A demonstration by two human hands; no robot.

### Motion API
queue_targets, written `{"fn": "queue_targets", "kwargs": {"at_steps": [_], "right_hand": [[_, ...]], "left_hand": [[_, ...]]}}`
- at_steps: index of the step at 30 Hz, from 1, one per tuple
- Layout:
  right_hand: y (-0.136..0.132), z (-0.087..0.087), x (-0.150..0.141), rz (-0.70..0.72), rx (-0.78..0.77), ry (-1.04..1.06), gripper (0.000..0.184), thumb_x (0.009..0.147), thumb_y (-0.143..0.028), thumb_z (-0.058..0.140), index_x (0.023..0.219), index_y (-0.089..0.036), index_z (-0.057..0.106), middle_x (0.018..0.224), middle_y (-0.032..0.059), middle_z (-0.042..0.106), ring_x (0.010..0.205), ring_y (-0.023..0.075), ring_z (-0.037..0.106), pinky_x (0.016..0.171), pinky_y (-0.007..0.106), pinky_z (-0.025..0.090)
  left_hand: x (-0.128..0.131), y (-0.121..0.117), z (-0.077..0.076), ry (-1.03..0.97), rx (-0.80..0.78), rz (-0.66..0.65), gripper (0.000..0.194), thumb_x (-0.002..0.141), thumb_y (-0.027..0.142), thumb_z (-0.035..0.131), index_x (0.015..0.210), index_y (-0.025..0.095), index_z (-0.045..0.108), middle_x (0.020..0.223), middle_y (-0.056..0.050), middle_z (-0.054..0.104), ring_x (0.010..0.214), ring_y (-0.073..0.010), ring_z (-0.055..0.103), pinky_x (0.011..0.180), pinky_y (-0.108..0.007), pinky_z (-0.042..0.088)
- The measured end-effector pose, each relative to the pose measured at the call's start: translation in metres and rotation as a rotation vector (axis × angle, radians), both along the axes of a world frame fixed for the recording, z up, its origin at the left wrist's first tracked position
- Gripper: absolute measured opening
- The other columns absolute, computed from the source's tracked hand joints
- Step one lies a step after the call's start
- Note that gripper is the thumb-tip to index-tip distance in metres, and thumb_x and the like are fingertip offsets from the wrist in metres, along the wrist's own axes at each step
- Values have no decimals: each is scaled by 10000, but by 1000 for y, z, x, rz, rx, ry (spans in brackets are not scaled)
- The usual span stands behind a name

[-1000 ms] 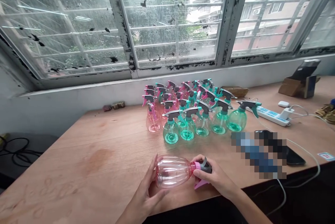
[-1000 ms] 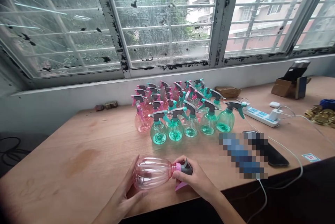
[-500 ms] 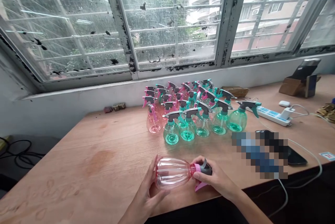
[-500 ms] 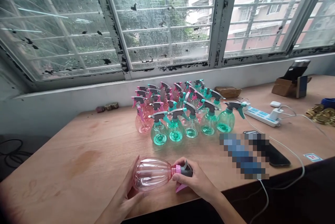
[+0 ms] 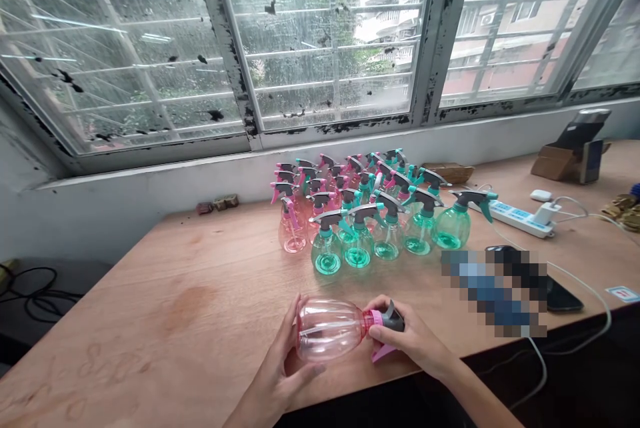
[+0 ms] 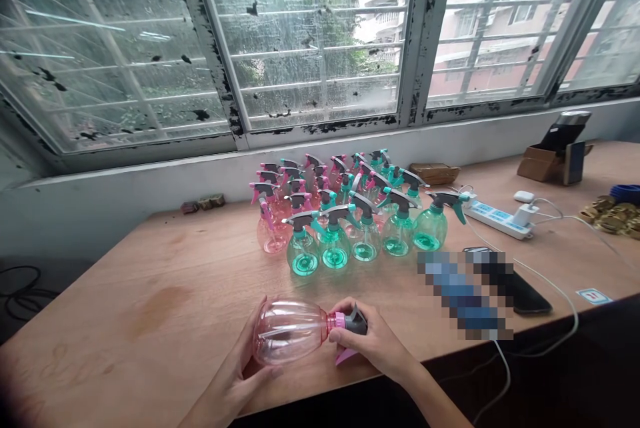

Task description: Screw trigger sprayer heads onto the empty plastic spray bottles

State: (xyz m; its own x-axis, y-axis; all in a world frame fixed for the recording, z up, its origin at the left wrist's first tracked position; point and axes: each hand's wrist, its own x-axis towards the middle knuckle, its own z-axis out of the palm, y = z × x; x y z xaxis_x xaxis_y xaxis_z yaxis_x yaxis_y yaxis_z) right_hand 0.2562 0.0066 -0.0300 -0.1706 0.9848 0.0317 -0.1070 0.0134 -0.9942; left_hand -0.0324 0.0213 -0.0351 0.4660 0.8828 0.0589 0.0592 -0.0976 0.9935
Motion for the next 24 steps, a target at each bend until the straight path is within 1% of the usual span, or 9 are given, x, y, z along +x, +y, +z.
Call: {"fn": "queue_targets", "kwargs": {"at_steps": [4,7,9,12,14,17,20,22,24], "right_hand": [[0,1,-1,-6,8,-6,323,791,-411,834,955,-170,693,774,-15,652,686,166,585,651,311,473],[1,2,-1,-9,16,-11,323,791,-412,834,951,-169,695,780,-12,657,683,164,588,648,306,476],[1,2,0,-8,17,-21,325,789,-418,834,950,-171,697,780,-12,657,685,168,591,647,307,489],[0,2,0,-15,19,-39,333,784,-430,836,951,-178,698,781,-10,658,696,177,598,646,314,511],[-1,2,1,-14,27,-43,329,792,-438,830,947,-180,696,768,-11,659,688,177,601,646,316,517],[-1,2,1,-9,35,-44,332,797,-454,821,944,-183,697,764,-7,669,680,179,612,642,318,526],[0,2,0,-11,34,-47,346,788,-462,827,948,-183,699,774,0,678,685,187,621,635,323,539],[0,2,0,-14,29,-41,343,787,-451,833,950,-181,698,770,-5,675,678,181,618,636,321,537],[0,1,0,-8,11,-24,339,788,-438,837,958,-180,697,785,-5,677,688,181,621,641,321,539]], "left_hand": [[-1,-1,-2,19,-16,6,940,899,347,738,1603,416,119,1713,-2,234,1569,-303,221,1298,-476,178],[-2,-2,-3,4,-58,1,1016,873,357,766,1609,404,68,1728,2,174,1586,-297,152,1301,-462,166],[-1,-2,-2,-19,-87,7,1001,887,391,743,1616,373,58,1733,-8,143,1590,-298,126,1300,-460,165],[0,-2,4,4,-89,-4,898,922,410,696,1618,326,136,1720,-40,202,1571,-309,209,1297,-463,182],[1,-4,10,42,-66,-7,851,926,396,695,1608,334,189,1709,-39,240,1559,-309,247,1296,-459,186],[3,-5,15,48,-61,-3,878,928,396,696,1607,382,140,1707,-21,249,1565,-297,233,1295,-457,186],[5,-5,14,-3,-104,-30,903,950,412,662,1612,390,48,1687,-39,308,1538,-295,313,1272,-468,255],[5,-5,12,-23,-123,-20,945,936,404,686,1611,396,24,1703,-40,264,1542,-295,304,1262,-458,284],[4,-5,9,-34,-146,-5,1018,901,395,735,1607,406,1,1729,-31,165,1563,-301,244,1263,-451,286]]}}
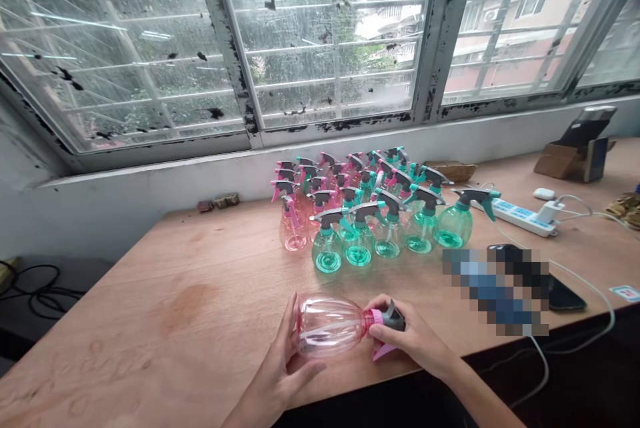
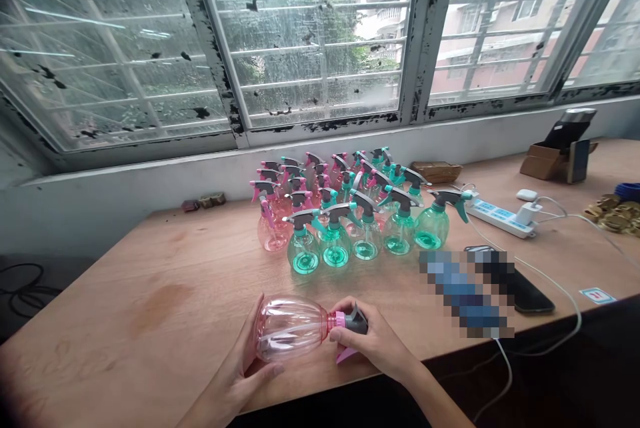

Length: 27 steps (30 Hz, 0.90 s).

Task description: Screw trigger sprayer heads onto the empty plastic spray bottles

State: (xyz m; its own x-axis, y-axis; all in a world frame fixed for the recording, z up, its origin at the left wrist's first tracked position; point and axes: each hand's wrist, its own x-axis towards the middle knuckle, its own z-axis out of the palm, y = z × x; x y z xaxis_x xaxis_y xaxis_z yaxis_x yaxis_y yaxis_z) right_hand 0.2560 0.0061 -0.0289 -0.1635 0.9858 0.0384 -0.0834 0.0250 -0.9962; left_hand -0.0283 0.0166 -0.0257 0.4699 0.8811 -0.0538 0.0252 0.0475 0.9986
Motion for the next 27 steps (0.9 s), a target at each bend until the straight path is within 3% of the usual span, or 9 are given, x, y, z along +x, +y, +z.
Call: {"fn": "queue_targets", "kwargs": {"at_steps": [2,8,14,20,27], "right_hand": [[0,-1,0,7,-10,12,340,788,-431,840,966,-178,697,801,-2,677,705,185,622,646,324,544],[0,-1,1,-1,5,-1,335,786,-431,841,952,-176,703,789,-6,661,696,176,606,634,309,531],[0,0,1,-7,21,-23,327,787,-446,832,945,-189,705,776,0,665,688,189,616,625,323,544],[0,0,0,-8,20,-20,333,783,-445,835,952,-189,705,783,-2,666,685,186,618,625,318,542],[0,-2,1,-3,2,-1,330,792,-432,837,958,-181,701,785,-7,672,693,176,623,638,303,546]], "left_hand": [[-1,0,-1,-14,-18,2,1050,883,402,754,1609,396,-5,1736,-33,128,1571,-310,213,1268,-459,274],[0,0,4,-1,5,-49,963,908,403,722,1622,336,80,1677,-64,331,1540,-331,299,1270,-483,276],[0,1,0,-9,70,-24,914,943,410,673,1616,377,57,1714,-37,227,1558,-327,249,1258,-460,301],[-1,2,-3,-35,5,-29,1095,885,403,749,1612,344,-66,1727,-57,165,1577,-327,172,1278,-499,225],[0,0,4,4,32,-37,935,911,410,714,1615,373,99,1716,-6,221,1570,-315,212,1289,-458,217]]}}
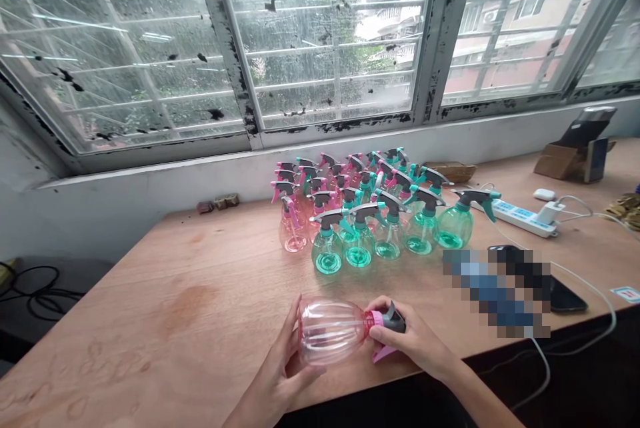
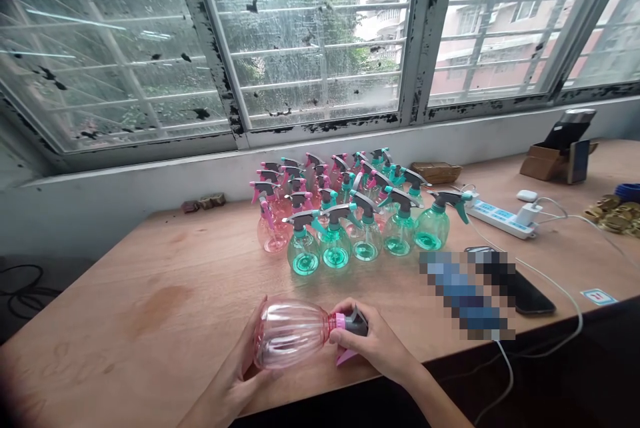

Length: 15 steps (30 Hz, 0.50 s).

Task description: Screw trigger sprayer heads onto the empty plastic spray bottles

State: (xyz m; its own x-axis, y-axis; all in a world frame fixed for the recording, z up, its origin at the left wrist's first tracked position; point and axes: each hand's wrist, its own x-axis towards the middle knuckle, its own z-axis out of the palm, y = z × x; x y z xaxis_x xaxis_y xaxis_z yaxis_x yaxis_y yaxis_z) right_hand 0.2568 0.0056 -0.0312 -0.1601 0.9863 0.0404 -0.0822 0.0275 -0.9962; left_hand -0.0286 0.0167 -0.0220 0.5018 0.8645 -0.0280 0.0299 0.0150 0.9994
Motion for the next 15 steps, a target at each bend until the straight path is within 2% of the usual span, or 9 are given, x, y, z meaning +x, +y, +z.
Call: {"fn": "queue_targets", "kwargs": {"at_steps": [4,6,9,12,15], "right_hand": [[0,-3,0,18,-30,37,349,795,-439,834,972,-175,688,767,-8,660,685,187,638,641,340,592],[1,-3,0,31,-42,59,355,795,-438,834,980,-175,684,776,-4,662,692,195,652,646,362,617],[1,-2,-1,41,-33,67,355,787,-433,842,975,-175,686,788,-5,669,687,189,655,637,350,619],[1,1,-1,25,-4,36,338,786,-435,840,956,-181,695,777,-10,673,684,183,647,635,324,594],[2,2,-1,10,6,24,322,799,-434,829,954,-183,699,776,-10,683,682,178,647,632,303,566]], "left_hand": [[2,-3,2,-7,16,12,897,942,445,663,1618,365,78,1665,-52,359,1529,-329,328,1281,-502,208],[3,-3,0,-8,3,19,1003,889,429,737,1618,367,51,1675,-62,331,1523,-333,339,1284,-514,182],[1,-2,-4,-31,-39,13,1143,825,413,810,1619,347,-9,1712,-65,224,1560,-329,243,1290,-500,167],[-1,-1,-7,-39,-54,-31,1095,842,418,791,1624,327,31,1709,-82,232,1533,-348,306,1275,-503,224],[0,-2,-5,-20,-24,-16,1010,866,395,770,1617,361,95,1683,-71,302,1489,-347,392,1259,-508,266]]}}
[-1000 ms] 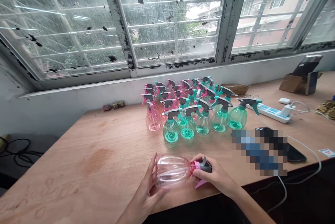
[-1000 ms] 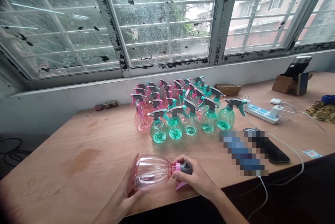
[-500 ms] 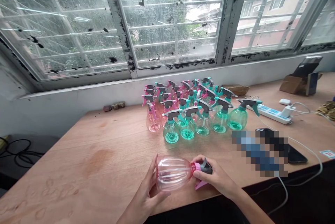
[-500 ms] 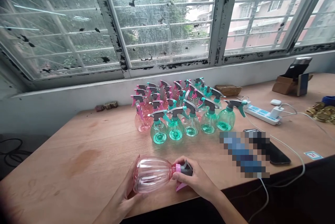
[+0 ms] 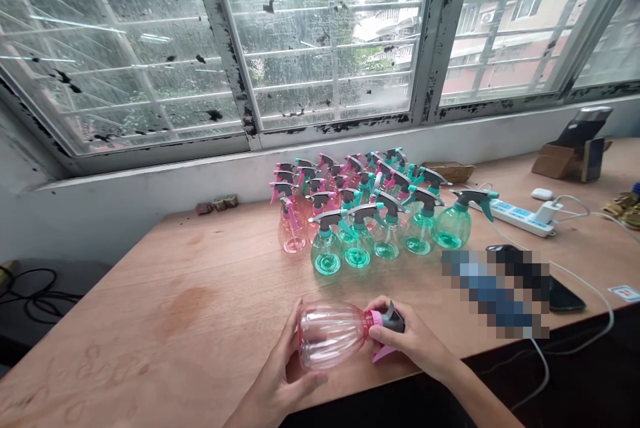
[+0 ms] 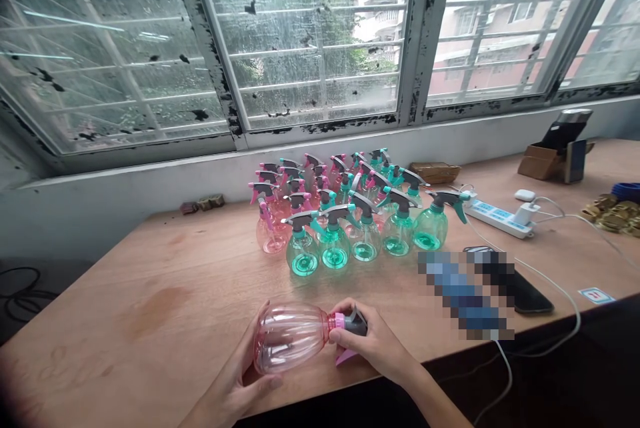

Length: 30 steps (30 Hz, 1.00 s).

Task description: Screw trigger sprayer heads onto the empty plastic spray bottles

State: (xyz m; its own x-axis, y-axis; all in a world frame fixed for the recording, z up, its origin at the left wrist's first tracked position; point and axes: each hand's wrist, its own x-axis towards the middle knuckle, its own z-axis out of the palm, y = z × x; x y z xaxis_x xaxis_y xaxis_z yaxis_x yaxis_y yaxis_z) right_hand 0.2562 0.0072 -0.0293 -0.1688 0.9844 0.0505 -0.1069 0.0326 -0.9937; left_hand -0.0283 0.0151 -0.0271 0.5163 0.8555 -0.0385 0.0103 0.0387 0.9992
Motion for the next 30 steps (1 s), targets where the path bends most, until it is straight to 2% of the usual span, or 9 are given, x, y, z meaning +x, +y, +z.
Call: {"fn": "queue_targets", "kwargs": {"at_steps": [4,6,9,12,14,17,22,25,30], "right_hand": [[0,0,0,11,-15,18,321,807,-423,825,963,-175,694,751,-14,682,669,174,636,636,304,551],[0,0,0,9,-9,14,315,806,-418,828,957,-175,697,757,-15,676,677,173,628,643,303,550],[-1,-1,0,11,-5,28,314,801,-412,837,963,-182,699,795,-15,675,691,168,627,635,292,557],[-1,-2,1,20,-7,38,306,810,-401,835,969,-181,694,793,-15,674,689,162,630,632,283,558],[0,-4,1,15,-1,32,301,815,-394,834,971,-177,695,795,-12,668,696,160,624,637,281,559],[0,-7,2,4,-10,30,313,813,-394,836,987,-173,697,831,1,653,734,173,613,641,300,587],[0,-8,1,17,-23,46,332,809,-408,835,991,-172,689,825,3,637,728,175,602,633,323,614],[0,-7,1,2,-6,35,323,816,-412,828,977,-168,690,807,0,637,712,166,595,627,307,599],[1,-7,1,15,-11,55,336,824,-405,823,1022,-179,674,831,-2,654,721,179,638,649,326,597]], "left_hand": [[4,-2,6,-2,55,27,933,909,401,717,1606,406,98,1642,-46,380,1511,-318,360,1262,-479,267],[4,-3,9,11,44,24,992,883,411,747,1608,404,70,1631,-58,397,1493,-328,390,1256,-493,274],[1,-4,11,38,5,10,1109,818,414,816,1615,381,45,1681,-56,307,1530,-341,313,1272,-500,233],[-1,-5,12,56,-22,4,1077,833,417,800,1621,349,68,1714,-40,221,1576,-323,182,1293,-475,178],[-1,-5,11,64,-4,11,1035,855,403,779,1620,354,83,1715,-38,218,1566,-323,220,1289,-473,200],[0,-4,8,55,51,17,990,876,400,757,1612,391,96,1705,-41,244,1505,-328,365,1266,-482,261],[0,-1,7,57,36,11,986,887,391,750,1610,401,80,1707,-28,244,1540,-319,297,1286,-496,184],[0,1,9,22,-12,-33,1027,886,374,757,1612,393,31,1682,-43,314,1526,-319,332,1268,-484,260],[2,5,5,-38,-15,17,1054,853,394,793,1617,358,69,1606,-108,440,1458,-349,442,1209,-493,364]]}}
